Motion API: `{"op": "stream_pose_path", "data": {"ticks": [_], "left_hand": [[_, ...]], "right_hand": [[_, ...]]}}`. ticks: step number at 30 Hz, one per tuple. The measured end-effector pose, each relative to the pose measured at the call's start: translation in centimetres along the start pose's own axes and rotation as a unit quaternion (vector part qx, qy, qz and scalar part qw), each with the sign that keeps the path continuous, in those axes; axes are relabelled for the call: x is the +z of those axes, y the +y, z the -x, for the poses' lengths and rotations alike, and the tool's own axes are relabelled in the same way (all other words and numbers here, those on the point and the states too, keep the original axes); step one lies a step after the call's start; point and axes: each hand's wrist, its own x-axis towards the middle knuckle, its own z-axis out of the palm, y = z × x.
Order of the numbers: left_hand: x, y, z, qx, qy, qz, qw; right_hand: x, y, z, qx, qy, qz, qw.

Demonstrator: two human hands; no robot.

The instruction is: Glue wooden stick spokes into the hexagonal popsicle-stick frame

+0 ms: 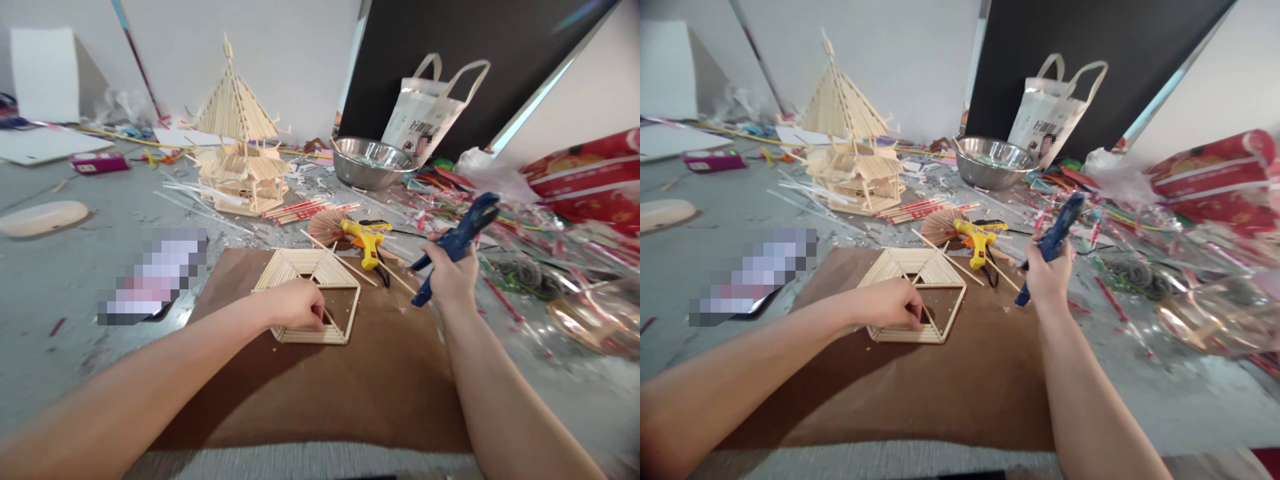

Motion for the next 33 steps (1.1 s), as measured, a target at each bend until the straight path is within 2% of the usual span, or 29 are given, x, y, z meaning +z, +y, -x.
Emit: {"op": "stream_pose_path", "data": {"ticks": [3,6,9,13,19,23,33], "left_hand": [[0.1,-0.1,0.0,-0.006,0.002,0.000,1.000],[0.1,-0.1,-0.1,-0.006,0.002,-0.001,1.000],[0.1,0.0,0.0,-0.007,0.003,-0.002,1.000],[0.1,0.2,0.0,-0.013,0.002,0.004,1.000],[0.0,0.2,0.1,-0.016,0.004,0.013,1.000],[0.0,0.2,0.1,-0.021,0.002,0.013,1.000],[0.1,0.3,0.1,-0.017,0.006,0.003,1.000]], "right_hand": [[-0.2,0.1,0.3,-0.087,-0.015,0.211,0.973],[-0.3,-0.2,0.6,-0.110,-0.051,0.333,0.935],[-0.2,-0.3,0.5,-0.081,-0.074,0.405,0.908],[-0.2,0.5,0.1,-0.009,-0.128,0.489,0.863],[0.0,2.3,-0.2,0.065,-0.215,0.559,0.798],[0.1,2.7,-0.2,0.065,-0.220,0.568,0.790],[0.0,2.8,-0.2,0.093,-0.212,0.559,0.797]]}}
